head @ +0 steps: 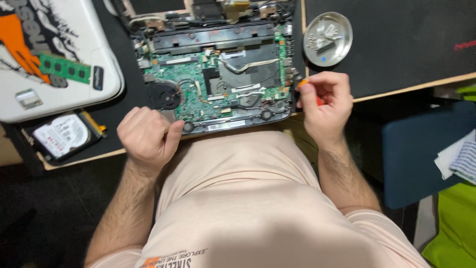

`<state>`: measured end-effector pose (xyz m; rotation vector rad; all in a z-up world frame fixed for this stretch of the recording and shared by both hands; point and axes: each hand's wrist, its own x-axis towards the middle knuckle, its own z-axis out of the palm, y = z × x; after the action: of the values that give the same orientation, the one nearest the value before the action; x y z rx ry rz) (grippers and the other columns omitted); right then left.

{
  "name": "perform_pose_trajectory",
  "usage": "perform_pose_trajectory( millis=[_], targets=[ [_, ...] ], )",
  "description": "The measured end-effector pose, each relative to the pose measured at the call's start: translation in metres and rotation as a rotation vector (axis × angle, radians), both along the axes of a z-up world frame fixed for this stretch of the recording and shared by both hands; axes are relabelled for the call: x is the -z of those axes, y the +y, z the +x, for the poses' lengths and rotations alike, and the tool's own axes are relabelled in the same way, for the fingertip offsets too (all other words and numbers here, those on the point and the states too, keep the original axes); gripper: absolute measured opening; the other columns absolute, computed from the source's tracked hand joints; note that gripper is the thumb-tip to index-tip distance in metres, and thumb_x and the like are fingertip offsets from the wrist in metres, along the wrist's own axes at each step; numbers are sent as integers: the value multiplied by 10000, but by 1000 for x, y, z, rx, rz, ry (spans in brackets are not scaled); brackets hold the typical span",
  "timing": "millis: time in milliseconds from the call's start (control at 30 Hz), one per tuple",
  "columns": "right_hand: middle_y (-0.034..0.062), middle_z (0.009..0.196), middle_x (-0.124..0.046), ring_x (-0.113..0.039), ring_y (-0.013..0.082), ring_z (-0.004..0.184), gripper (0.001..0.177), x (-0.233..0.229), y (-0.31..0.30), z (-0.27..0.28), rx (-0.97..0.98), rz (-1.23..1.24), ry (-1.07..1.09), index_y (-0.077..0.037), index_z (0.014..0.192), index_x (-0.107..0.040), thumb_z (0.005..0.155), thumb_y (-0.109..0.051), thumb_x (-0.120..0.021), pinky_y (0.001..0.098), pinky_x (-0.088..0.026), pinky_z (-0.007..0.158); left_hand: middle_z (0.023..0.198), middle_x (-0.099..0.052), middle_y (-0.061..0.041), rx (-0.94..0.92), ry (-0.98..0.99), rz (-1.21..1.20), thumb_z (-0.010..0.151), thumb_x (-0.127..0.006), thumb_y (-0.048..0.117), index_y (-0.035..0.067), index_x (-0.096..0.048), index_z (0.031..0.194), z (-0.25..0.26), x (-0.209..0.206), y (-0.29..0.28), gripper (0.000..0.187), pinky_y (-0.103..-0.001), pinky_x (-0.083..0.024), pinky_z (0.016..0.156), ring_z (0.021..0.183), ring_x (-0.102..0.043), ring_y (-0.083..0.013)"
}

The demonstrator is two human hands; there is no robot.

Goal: The person uses a screwdriver to remove screws from a disassembled laptop motherboard, then installs a RAM module and a small circuit board, securing them with screws. The work is performed on a desk with tools and parts laid out nearby.

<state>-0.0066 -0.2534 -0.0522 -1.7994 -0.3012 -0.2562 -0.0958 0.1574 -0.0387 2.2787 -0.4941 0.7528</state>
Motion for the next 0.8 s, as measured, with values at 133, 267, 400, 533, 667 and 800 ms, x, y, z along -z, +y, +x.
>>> perform_pose_trajectory(
  millis=[133,267,400,533,667,800],
  targets=[
    [289,1095,-817,-775,248,694,193,4,-4,1,-29,33,38,100,1337,-632,1279,-3,-784,341,-649,616,668,-481,8,-6,6,-56,1319,-542,350,155,-611,840,2,0,0,522,-436,-480,557,522,-494,-273],
    [297,1214,-756,-818,306,891,176,-16,10,-7,2,-5,93,74,1372,-575,1307,62,-739,384,-727,777,855,-639,-128,-34,13,-105,1236,-505,62,16,-650,1121,-5,-6,-3,191,-492,-477,627,621,-567,-345],
    [283,1297,-714,-816,339,1041,198,-25,18,-10,38,-24,75,20,1391,-528,1328,111,-692,425,-773,955,1032,-744,-247,-172,44,-111,1123,-771,-148,-72,-616,1247,-10,-16,-11,212,-503,-573,780,858,-718,-415],
    [299,1286,-709,-830,392,1096,228,-20,17,-11,47,2,51,-4,1400,-501,1338,110,-688,481,-788,1015,1139,-756,-261,-245,57,-66,1093,-726,-197,-85,-675,1256,-17,-21,-11,204,-538,-621,894,993,-752,-443],
    [288,1298,-698,-833,402,1090,220,-21,22,-12,68,14,48,27,1393,-517,1338,115,-710,479,-786,1011,1106,-758,-234,-271,93,-109,1001,-697,-286,-72,-695,1185,-25,-24,-8,281,-503,-641,905,1001,-751,-416],
    [273,1340,-687,-839,403,1161,188,-23,22,-12,56,11,49,20,1395,-523,1351,67,-700,461,-775,1060,1116,-776,-228,-245,103,-129,1030,-737,-287,-57,-701,1167,-29,-23,-7,270,-479,-642,928,1020,-754,-395]
  ],
)
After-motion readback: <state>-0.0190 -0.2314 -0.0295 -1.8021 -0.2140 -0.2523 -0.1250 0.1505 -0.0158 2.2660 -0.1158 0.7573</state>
